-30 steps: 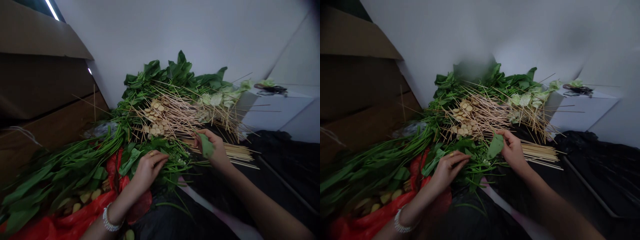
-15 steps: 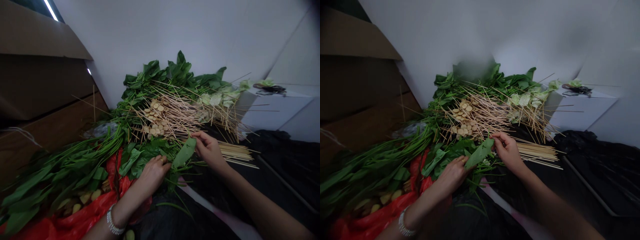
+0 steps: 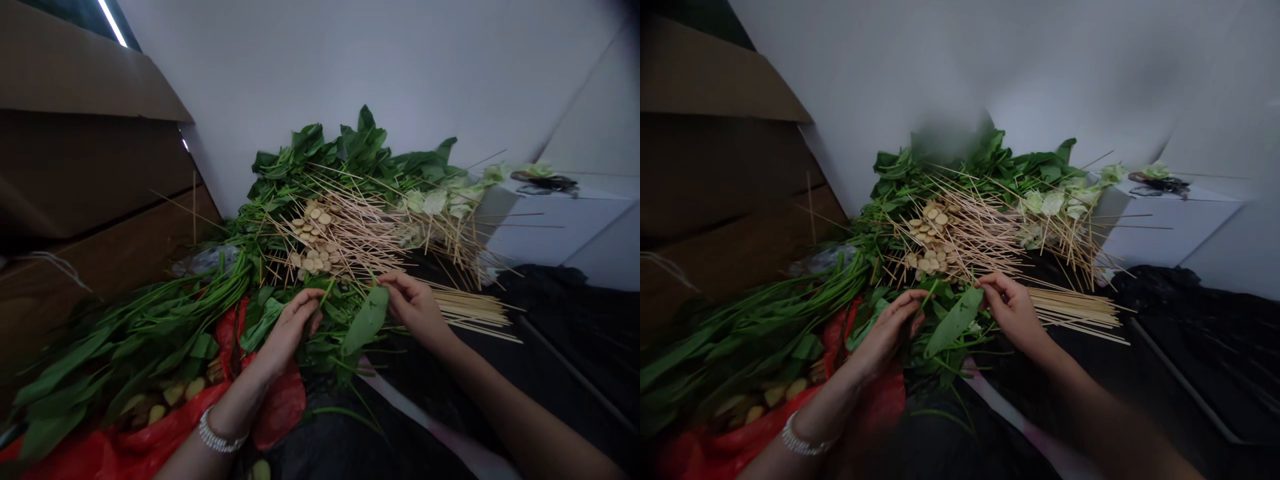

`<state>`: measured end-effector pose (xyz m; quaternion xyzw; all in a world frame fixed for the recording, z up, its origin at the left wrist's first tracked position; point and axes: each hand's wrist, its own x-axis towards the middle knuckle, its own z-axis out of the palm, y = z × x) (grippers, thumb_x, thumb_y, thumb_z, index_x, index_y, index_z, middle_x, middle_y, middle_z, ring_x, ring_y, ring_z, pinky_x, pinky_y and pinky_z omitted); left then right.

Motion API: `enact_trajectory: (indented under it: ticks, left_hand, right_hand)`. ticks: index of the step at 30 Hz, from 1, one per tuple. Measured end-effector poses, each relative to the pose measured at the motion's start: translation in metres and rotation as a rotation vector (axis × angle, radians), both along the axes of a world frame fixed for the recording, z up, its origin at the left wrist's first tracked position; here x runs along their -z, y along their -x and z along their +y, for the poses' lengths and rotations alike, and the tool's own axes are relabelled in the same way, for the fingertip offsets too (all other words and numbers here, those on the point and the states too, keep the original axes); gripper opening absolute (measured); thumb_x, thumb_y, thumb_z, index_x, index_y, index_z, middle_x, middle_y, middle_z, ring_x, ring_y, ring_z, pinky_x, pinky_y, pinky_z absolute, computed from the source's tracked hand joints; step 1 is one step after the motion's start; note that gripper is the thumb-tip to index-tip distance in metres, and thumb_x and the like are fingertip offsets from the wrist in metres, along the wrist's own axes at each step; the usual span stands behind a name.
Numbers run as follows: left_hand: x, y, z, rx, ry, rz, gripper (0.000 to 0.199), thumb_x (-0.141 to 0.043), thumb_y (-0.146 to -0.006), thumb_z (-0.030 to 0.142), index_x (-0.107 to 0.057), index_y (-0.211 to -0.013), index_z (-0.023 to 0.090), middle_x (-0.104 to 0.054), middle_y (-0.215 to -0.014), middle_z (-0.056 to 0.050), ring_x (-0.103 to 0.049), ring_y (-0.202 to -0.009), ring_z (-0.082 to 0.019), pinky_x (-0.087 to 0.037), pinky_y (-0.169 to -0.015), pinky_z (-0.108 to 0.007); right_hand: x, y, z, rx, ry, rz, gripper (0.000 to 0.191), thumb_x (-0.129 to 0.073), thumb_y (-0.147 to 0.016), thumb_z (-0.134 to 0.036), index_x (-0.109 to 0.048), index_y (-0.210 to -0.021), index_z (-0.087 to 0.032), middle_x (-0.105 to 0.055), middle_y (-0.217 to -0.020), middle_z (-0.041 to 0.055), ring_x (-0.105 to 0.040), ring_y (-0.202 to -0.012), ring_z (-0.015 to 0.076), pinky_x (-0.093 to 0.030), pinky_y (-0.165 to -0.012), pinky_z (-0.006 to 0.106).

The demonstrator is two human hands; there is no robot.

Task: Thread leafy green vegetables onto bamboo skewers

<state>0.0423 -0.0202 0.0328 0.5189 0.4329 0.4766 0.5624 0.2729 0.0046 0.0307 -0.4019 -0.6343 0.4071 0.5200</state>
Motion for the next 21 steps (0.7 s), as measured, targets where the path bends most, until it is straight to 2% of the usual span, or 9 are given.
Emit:
enact_trajectory:
  ticks: [3, 6, 8, 12, 21]
  left_hand:
    - [-0.001, -0.001, 0.0, -0.042, 0.008, -0.081, 0.032, -0.066, -0.082, 0.045, -0.061, -0.095, 0.016, -0.042, -0.052, 0.009, -0.033, -0.046, -0.006, -0.023, -0.046, -0.019]
    - [-0.003, 0.0, -0.002, -0.008, 0.008, -0.167, 0.03, -0.075, -0.077, 0.039, -0.06, -0.089, 0.016, -0.06, -0.066, 0.002, -0.05, -0.059, -0.008, -0.036, -0.055, -0.019]
    - [-0.006, 0.001, -0.003, 0.013, 0.028, -0.216, 0.029, -0.077, -0.076, 0.036, -0.063, -0.092, 0.016, -0.066, -0.075, -0.002, -0.055, -0.065, -0.009, -0.04, -0.059, -0.02]
    - [-0.009, 0.001, -0.004, -0.003, 0.077, -0.267, 0.043, -0.079, -0.074, 0.031, -0.068, -0.113, 0.016, -0.066, -0.076, -0.002, -0.052, -0.061, -0.008, -0.038, -0.056, -0.019]
    - [-0.008, 0.001, -0.003, -0.028, 0.133, -0.309, 0.038, -0.084, -0.068, 0.033, -0.077, -0.101, 0.016, -0.065, -0.077, -0.002, -0.056, -0.065, -0.007, -0.044, -0.061, -0.017]
  right_hand:
    - [0.002, 0.007, -0.004, -0.041, -0.019, -0.052, 0.021, -0.053, -0.092, -0.036, -0.064, -0.092, -0.018, -0.058, -0.059, -0.0027, -0.05, -0.049, 0.0106, -0.037, -0.046, 0.022]
    - [0.003, 0.014, -0.01, -0.082, -0.06, -0.136, 0.019, -0.052, -0.092, -0.032, -0.066, -0.09, -0.018, -0.061, -0.065, -0.001, -0.057, -0.057, 0.0124, -0.043, -0.053, 0.023]
    - [0.003, 0.017, -0.013, -0.114, -0.082, -0.199, 0.019, -0.051, -0.092, -0.029, -0.066, -0.092, -0.018, -0.062, -0.067, -0.0005, -0.058, -0.059, 0.0126, -0.044, -0.055, 0.023]
    - [0.004, 0.021, -0.018, -0.151, -0.115, -0.276, 0.019, -0.05, -0.092, -0.026, -0.067, -0.095, -0.018, -0.064, -0.067, -0.0001, -0.059, -0.059, 0.0133, -0.046, -0.056, 0.025]
    - [0.005, 0.023, -0.02, -0.151, -0.156, -0.335, 0.02, -0.049, -0.094, -0.026, -0.068, -0.096, -0.018, -0.065, -0.068, 0.0, -0.06, -0.06, 0.0136, -0.046, -0.059, 0.025]
